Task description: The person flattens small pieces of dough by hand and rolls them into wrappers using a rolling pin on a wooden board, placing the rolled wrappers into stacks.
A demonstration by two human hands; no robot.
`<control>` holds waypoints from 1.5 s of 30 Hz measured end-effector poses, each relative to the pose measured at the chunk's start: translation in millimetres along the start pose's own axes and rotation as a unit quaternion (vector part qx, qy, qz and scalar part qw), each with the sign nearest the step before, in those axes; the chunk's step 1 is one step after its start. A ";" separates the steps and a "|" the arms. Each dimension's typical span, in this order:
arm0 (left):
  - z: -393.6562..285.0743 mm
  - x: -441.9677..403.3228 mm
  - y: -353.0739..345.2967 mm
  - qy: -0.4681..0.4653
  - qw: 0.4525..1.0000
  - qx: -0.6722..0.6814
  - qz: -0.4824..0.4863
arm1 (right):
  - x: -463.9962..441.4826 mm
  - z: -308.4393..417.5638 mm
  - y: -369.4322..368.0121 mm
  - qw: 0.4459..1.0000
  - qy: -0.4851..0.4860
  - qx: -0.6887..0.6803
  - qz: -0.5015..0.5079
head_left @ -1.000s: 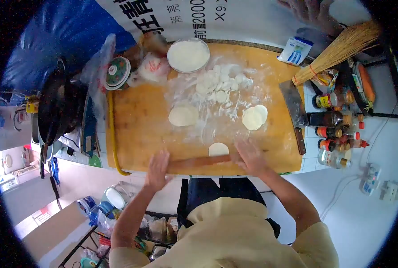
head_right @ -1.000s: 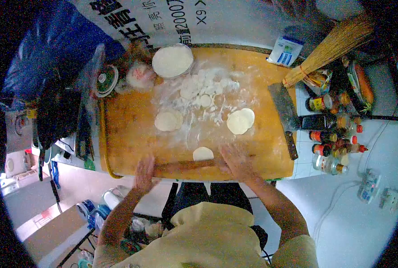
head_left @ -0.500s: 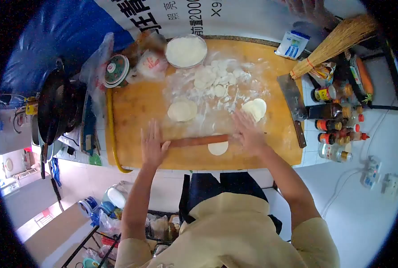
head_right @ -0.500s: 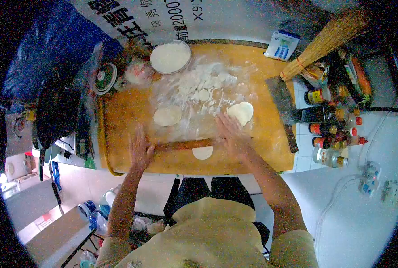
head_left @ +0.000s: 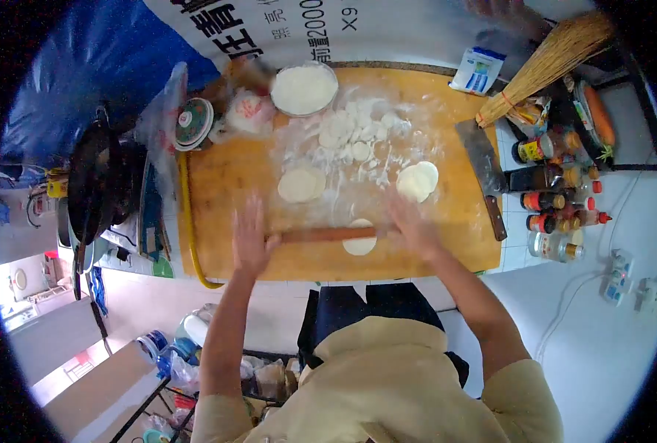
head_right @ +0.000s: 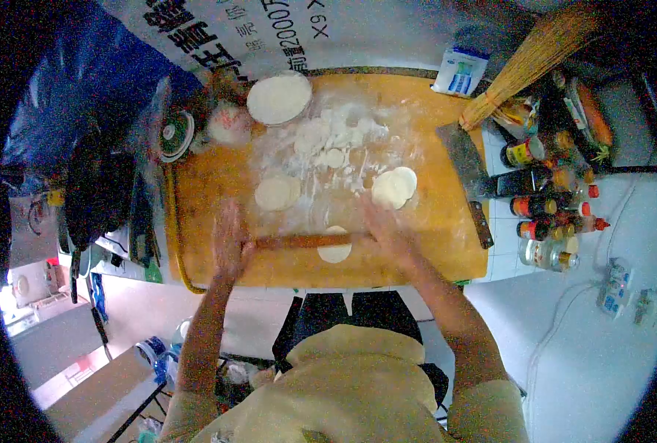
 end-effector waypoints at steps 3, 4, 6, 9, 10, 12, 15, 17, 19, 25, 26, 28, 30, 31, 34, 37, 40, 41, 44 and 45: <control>-14.1 63.8 -19.4 -0.023 0.996 -0.033 0.086 | 46.3 15.8 -25.5 0.996 0.002 0.039 0.080; -12.7 73.7 -24.1 -0.006 0.994 -0.015 0.107 | 55.6 24.5 -17.5 0.999 0.032 0.006 0.020; -5.3 70.4 -34.7 0.011 0.991 0.004 0.130 | 52.8 27.7 -14.7 0.997 0.062 -0.028 -0.038; 20.6 8.5 -28.9 0.060 0.995 -0.034 0.074 | -1.2 -3.0 -22.1 1.000 -0.026 -0.010 -0.010; 15.2 -7.1 -16.8 0.038 0.998 -0.033 0.027 | -9.9 -2.9 -9.7 0.999 -0.019 0.019 -0.042; -0.6 -12.3 4.9 0.015 0.999 -0.030 -0.027 | -8.6 -1.5 2.7 0.995 -0.010 0.055 -0.078; -20.6 41.8 -14.0 -0.010 0.994 -0.026 0.106 | 36.1 23.4 -23.1 0.995 0.012 0.102 -0.005; -21.6 72.1 -22.7 -0.032 0.996 -0.003 0.083 | 61.3 38.7 -19.5 1.000 -0.005 -0.018 0.000; -18.6 83.8 -6.7 -0.001 0.997 0.067 -0.030 | 53.6 40.0 -23.5 0.998 -0.012 -0.058 -0.019; -37.1 82.6 5.6 0.047 0.993 0.090 -0.063 | -11.2 46.7 -24.4 0.976 -0.085 -0.184 -0.075; -42.6 81.5 10.2 0.047 0.992 0.094 -0.065 | -17.1 43.0 -21.9 0.979 -0.111 -0.151 -0.084; -50.0 81.4 22.9 0.048 0.990 0.091 -0.095 | -25.0 36.5 -38.8 0.980 -0.135 -0.145 -0.013; -51.6 85.7 22.1 0.051 0.989 0.088 -0.109 | -24.7 30.9 -51.2 0.976 -0.156 -0.139 0.061; -51.6 88.7 22.7 0.054 0.988 0.082 -0.120 | -21.3 27.4 -50.7 0.967 -0.177 -0.168 0.068; -52.4 95.6 21.5 0.052 0.987 0.086 -0.129 | -7.4 11.9 -47.0 0.949 -0.199 -0.245 0.013; -49.2 101.4 16.0 0.081 0.987 0.100 -0.099 | 3.0 -14.7 -10.6 0.910 -0.243 -0.333 -0.042; -48.5 100.4 17.3 0.080 0.985 0.110 -0.109 | 4.6 -58.0 14.3 0.885 -0.264 -0.374 -0.086; -48.5 99.4 18.9 0.082 0.984 0.109 -0.112 | 3.6 -77.1 12.9 0.886 -0.261 -0.373 -0.085; -51.5 97.9 22.1 0.076 0.983 0.113 -0.120 | -6.6 -121.9 27.3 0.925 -0.271 -0.231 -0.130; -52.2 98.1 20.4 0.078 0.984 0.110 -0.114 | -13.6 -124.4 46.6 0.941 -0.261 -0.129 -0.171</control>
Point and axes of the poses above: each hand's wrist, its own x-axis away from the middle knuckle, its own y-axis out of the back of the hand, z = x × y, the point moved 10 cm from there along -x, towards the middle knuckle, and after that the axes turned 10 degrees about x, right-handed, at the moved point
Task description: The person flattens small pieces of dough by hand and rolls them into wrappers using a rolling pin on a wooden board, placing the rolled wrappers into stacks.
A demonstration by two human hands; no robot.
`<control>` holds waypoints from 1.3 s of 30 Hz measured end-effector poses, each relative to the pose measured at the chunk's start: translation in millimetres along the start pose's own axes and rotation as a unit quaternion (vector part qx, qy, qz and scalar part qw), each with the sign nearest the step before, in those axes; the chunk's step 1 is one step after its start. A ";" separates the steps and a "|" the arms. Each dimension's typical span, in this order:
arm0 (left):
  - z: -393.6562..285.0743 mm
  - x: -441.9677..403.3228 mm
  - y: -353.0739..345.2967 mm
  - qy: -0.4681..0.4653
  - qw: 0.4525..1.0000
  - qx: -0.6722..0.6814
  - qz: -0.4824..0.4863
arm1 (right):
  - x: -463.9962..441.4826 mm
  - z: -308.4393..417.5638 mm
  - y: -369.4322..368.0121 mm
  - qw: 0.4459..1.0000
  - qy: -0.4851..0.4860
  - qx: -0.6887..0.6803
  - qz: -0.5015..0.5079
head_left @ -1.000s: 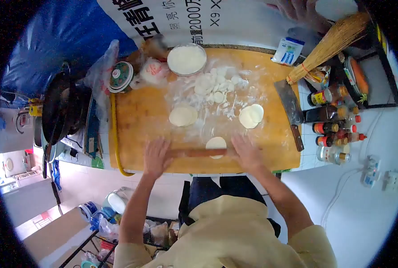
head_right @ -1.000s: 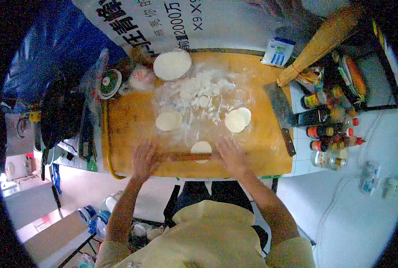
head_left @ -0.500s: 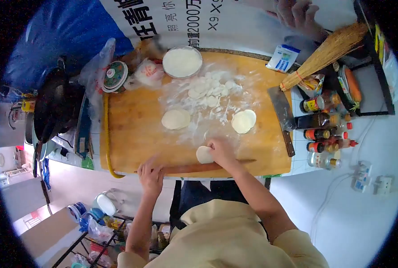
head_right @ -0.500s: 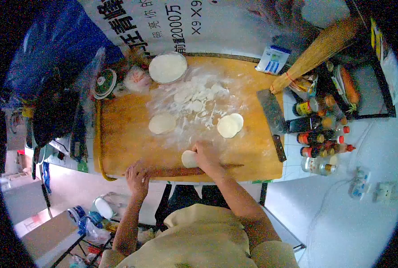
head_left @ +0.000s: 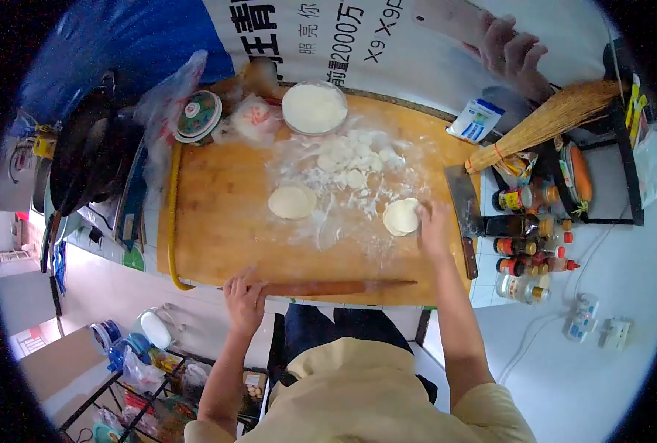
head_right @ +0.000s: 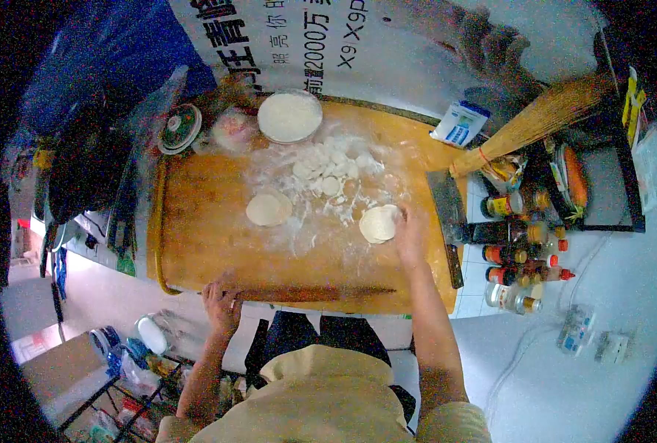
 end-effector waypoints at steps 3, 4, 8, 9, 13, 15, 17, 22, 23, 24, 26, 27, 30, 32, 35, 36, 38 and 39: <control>-1.2 -1.1 -5.0 0.000 1.000 -0.003 0.012 | -37.4 29.3 -7.2 0.998 0.038 0.053 -0.016; -2.8 -2.6 -7.3 -0.003 1.000 0.000 0.018 | -49.9 40.1 -24.9 0.999 0.038 0.022 0.029; -15.5 -12.0 -6.9 -0.008 1.000 -0.013 0.027 | -74.3 107.3 -48.0 0.982 0.168 0.006 -0.081; -17.8 -12.9 -5.7 -0.012 1.000 -0.015 0.024 | -72.5 119.7 -45.6 0.976 0.187 0.019 -0.112; -18.4 -9.2 -1.7 -0.022 1.000 -0.019 -0.002 | -60.0 135.4 -55.3 0.979 0.173 0.105 -0.031; -16.3 -4.6 1.0 -0.024 1.000 -0.012 -0.013 | -40.7 116.4 -77.8 0.972 0.084 0.174 0.136; -12.6 1.4 2.7 -0.025 0.999 -0.005 -0.023 | -5.0 105.6 -89.5 0.962 0.196 0.162 0.096; -1.2 4.0 -7.6 0.002 1.000 -0.009 0.016 | 38.4 112.9 -65.9 0.963 0.252 0.088 0.026; -1.8 2.4 -8.9 0.001 1.000 -0.009 0.018 | 32.5 107.9 -62.7 0.979 0.198 0.041 0.018; -3.5 -0.1 -10.9 -0.005 1.000 -0.010 0.023 | 27.7 101.4 -62.0 0.990 0.143 -0.008 0.009; -8.2 -6.6 -14.0 -0.012 0.999 -0.012 0.030 | 26.2 98.1 -84.2 0.991 0.129 -0.027 0.040; -12.4 -11.4 -14.8 -0.018 0.999 -0.005 0.035 | 27.7 100.0 -94.2 0.990 0.117 -0.044 0.071; -14.3 -17.9 -15.4 -0.035 0.999 -0.004 0.031 | 61.0 121.3 -112.6 0.967 0.185 -0.041 0.168; -11.2 -19.2 -16.5 -0.046 0.999 -0.006 0.020 | 83.3 121.3 -107.5 0.960 0.209 -0.033 0.185; -1.8 -19.4 -17.4 -0.037 0.999 0.010 0.017 | 107.9 114.0 -88.7 0.954 0.210 -0.068 0.204; 0.5 -20.1 -17.6 -0.031 0.999 0.009 0.017 | 112.8 106.3 -80.8 0.954 0.187 -0.112 0.204; 4.4 -25.4 -17.0 -0.025 0.999 0.008 0.018 | 121.9 77.4 -64.4 0.974 0.163 -0.042 0.149; 2.8 -31.1 -21.0 -0.043 0.998 0.001 0.040 | 119.8 65.0 -51.7 0.986 0.139 0.030 0.093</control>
Point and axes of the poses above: each hand's wrist, its own x-axis away from the middle knuckle, its own y-axis out of the back of the hand, z = x × y, the point moved 10 cm from there along -x, towards the middle knuckle, and after that the axes turned 10 degrees about x, right-handed, at the moved point
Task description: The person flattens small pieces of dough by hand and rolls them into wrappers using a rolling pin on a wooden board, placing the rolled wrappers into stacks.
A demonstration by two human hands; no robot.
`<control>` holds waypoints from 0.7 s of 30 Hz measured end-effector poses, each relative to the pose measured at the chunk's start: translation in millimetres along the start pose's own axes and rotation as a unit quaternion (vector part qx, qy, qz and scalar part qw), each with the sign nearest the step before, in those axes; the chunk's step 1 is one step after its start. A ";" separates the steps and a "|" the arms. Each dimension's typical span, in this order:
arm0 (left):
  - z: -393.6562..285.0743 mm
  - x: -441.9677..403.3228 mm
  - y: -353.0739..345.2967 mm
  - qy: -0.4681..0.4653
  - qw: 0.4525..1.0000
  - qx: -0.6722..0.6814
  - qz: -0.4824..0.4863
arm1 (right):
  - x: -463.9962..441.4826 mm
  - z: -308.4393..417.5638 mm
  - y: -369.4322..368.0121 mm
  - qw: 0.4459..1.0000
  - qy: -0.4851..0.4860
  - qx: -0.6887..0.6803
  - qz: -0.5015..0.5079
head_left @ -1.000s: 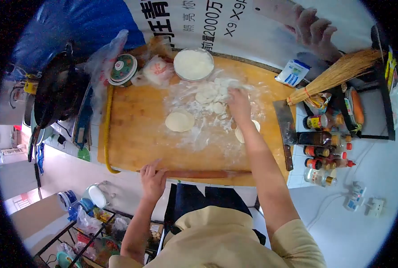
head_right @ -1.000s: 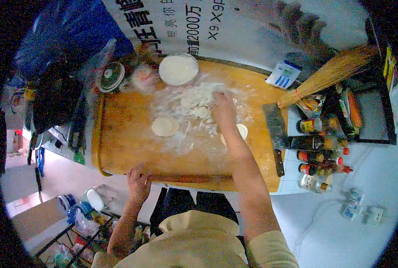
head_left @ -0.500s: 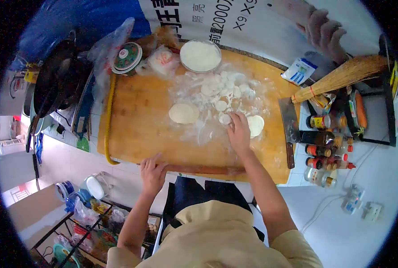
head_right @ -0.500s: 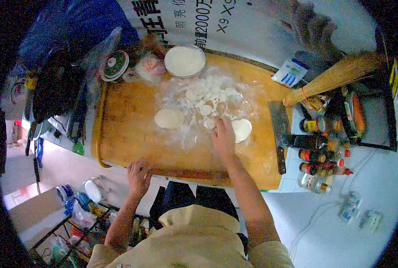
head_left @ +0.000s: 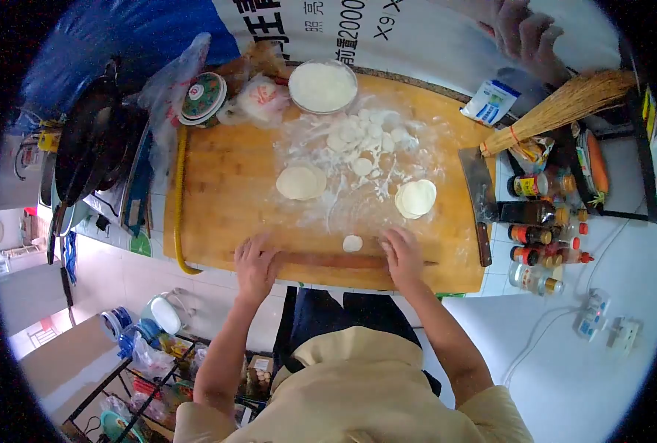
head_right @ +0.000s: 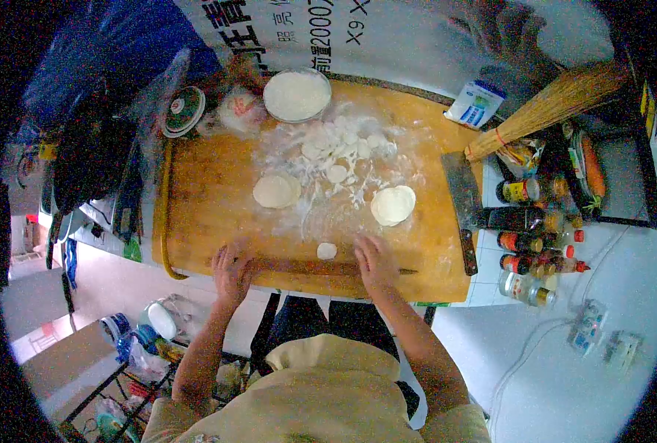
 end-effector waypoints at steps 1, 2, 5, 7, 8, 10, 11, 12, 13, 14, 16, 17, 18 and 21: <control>-0.4 -7.2 -4.2 -0.017 1.000 -0.006 0.022 | -1.5 -6.3 0.7 1.000 -0.001 0.000 0.000; 6.4 -15.8 -9.1 -0.019 0.999 -0.006 0.025 | -4.7 -5.3 6.2 0.995 0.036 0.086 -0.036; 26.3 -45.2 -39.3 -0.007 0.995 -0.004 0.096 | -34.1 5.2 24.6 0.975 0.058 0.203 -0.070; 20.6 -62.2 -31.7 -0.021 0.998 0.023 0.050 | -37.4 5.0 26.3 0.969 0.041 0.232 -0.070; 16.0 -60.0 -29.8 -0.026 0.998 0.024 0.057 | -34.5 0.8 25.9 0.973 0.028 0.216 -0.069; 15.7 -51.4 -37.4 0.013 0.991 -0.039 0.126 | -23.5 -8.7 25.3 0.975 0.012 0.206 -0.078; 13.8 -43.1 -34.2 0.007 0.992 -0.038 0.123 | -4.2 -11.3 10.4 0.980 0.030 0.192 -0.044; 15.1 -29.3 -35.8 -0.005 0.988 -0.045 0.147 | 3.6 -12.7 -0.7 0.983 0.050 0.177 -0.009; 16.0 -21.7 -40.0 -0.016 0.983 -0.053 0.176 | 0.7 -10.3 -4.4 0.982 0.027 0.183 0.035; 22.4 -25.4 -47.1 -0.017 0.982 -0.052 0.180 | -8.1 -7.2 -0.5 0.982 0.023 0.182 0.037; 42.9 -53.3 -48.1 0.027 0.991 -0.050 0.122 | -44.0 -0.2 17.6 0.979 0.051 0.198 -0.015; 43.4 -63.8 -48.1 0.026 0.991 -0.052 0.124 | -52.4 0.5 21.5 0.979 0.049 0.196 -0.015; 38.9 -76.0 -42.2 0.014 0.992 -0.073 0.099 | -58.8 -0.3 24.3 0.982 0.043 0.181 -0.008; 23.7 -62.3 -33.0 -0.023 0.992 -0.082 0.091 | -27.0 -14.1 13.5 0.987 0.060 0.146 0.030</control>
Point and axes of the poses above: each hand's wrist, its own x-axis away from the middle knuckle, its own y-axis out of the back of the hand, z = x × y, the point moved 10 cm from there along -x, towards the middle knuckle, and after that the axes turned 10 degrees about x, right-handed, at the moved point
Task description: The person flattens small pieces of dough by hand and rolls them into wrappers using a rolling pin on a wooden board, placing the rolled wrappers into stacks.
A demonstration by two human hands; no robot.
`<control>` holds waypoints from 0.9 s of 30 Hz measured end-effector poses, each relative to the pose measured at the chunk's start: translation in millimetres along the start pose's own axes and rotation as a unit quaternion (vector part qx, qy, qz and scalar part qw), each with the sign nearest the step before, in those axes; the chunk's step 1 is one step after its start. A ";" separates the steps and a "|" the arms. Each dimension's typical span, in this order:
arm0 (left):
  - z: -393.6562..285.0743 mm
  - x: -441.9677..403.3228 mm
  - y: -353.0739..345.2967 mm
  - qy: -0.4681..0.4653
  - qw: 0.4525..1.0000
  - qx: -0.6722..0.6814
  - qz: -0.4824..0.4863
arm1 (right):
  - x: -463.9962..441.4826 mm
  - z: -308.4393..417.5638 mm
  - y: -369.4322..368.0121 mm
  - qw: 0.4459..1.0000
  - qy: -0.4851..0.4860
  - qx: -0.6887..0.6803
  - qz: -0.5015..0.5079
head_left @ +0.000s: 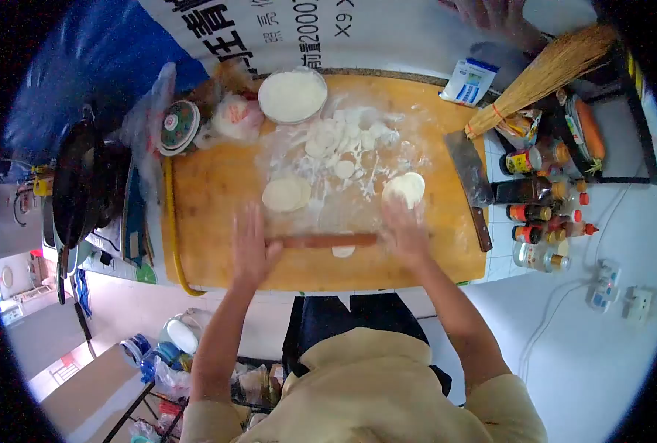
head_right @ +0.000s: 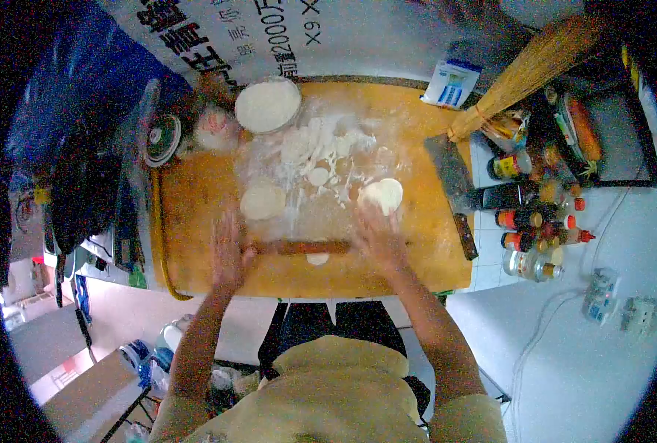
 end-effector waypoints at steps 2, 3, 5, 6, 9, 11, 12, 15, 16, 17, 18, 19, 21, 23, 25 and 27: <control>-9.2 40.1 -10.4 -0.017 0.997 0.012 0.079 | 19.2 8.8 -10.3 0.999 0.030 -0.027 0.027; -6.8 36.7 -9.7 -0.017 0.997 0.011 0.079 | 22.7 13.5 -10.2 0.999 0.030 -0.021 0.037; 3.6 33.5 -19.2 0.011 0.993 0.019 0.117 | 17.4 12.6 -14.1 0.998 0.026 -0.021 0.053; 26.9 21.9 -35.0 0.050 0.992 -0.010 0.119 | -7.2 7.0 -4.9 0.999 0.035 -0.004 0.022; 9.1 -17.9 1.9 0.026 0.999 -0.033 0.026 | -13.2 -1.2 -24.5 0.999 0.040 0.017 0.007; 2.0 12.0 -3.1 0.006 0.997 -0.031 0.067 | 2.0 -3.3 -24.8 0.999 0.035 0.028 0.018; -0.9 28.8 -11.3 -0.010 0.993 -0.029 0.110 | 24.1 12.8 -15.8 0.997 0.061 0.013 0.050; 14.8 50.5 -28.7 0.009 0.988 0.008 0.154 | 20.0 22.7 -14.2 0.994 0.092 -0.019 0.050; 27.4 34.9 -32.4 0.035 0.988 0.016 0.149 | 10.9 23.7 -8.2 0.994 0.098 -0.034 0.021; 33.5 18.7 -36.3 0.036 0.988 0.017 0.149 | -3.8 19.7 -6.3 0.994 0.099 -0.034 0.021; 31.2 -1.5 -23.0 0.020 0.996 -0.026 0.089 | -21.7 15.4 -0.6 0.996 0.086 0.003 0.029; 22.2 -12.0 -5.1 0.003 0.997 -0.069 0.028 | -30.6 13.1 1.7 0.996 0.074 0.041 0.037; 7.5 2.3 9.8 -0.004 0.998 -0.068 0.017 | -4.5 8.4 -20.5 0.994 0.082 -0.007 0.067; 2.0 43.6 -10.4 0.012 0.990 -0.048 0.130 | 17.8 13.5 -27.5 0.990 0.089 -0.050 0.095; 7.7 49.4 -15.3 0.020 0.991 -0.022 0.134 | 30.8 30.8 -23.3 0.985 0.109 -0.016 0.131; 19.8 49.5 -27.1 0.031 0.988 0.008 0.153 | 2.9 27.0 -20.3 0.990 0.084 -0.030 0.105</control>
Point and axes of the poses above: each hand's wrist, its own x-axis away from the middle knuckle, its own y-axis out of the back of the hand, z = x × y, the point moved 10 cm from there along -x, towards the middle knuckle, and after that the axes turned 10 degrees about x, right-handed, at the moved point
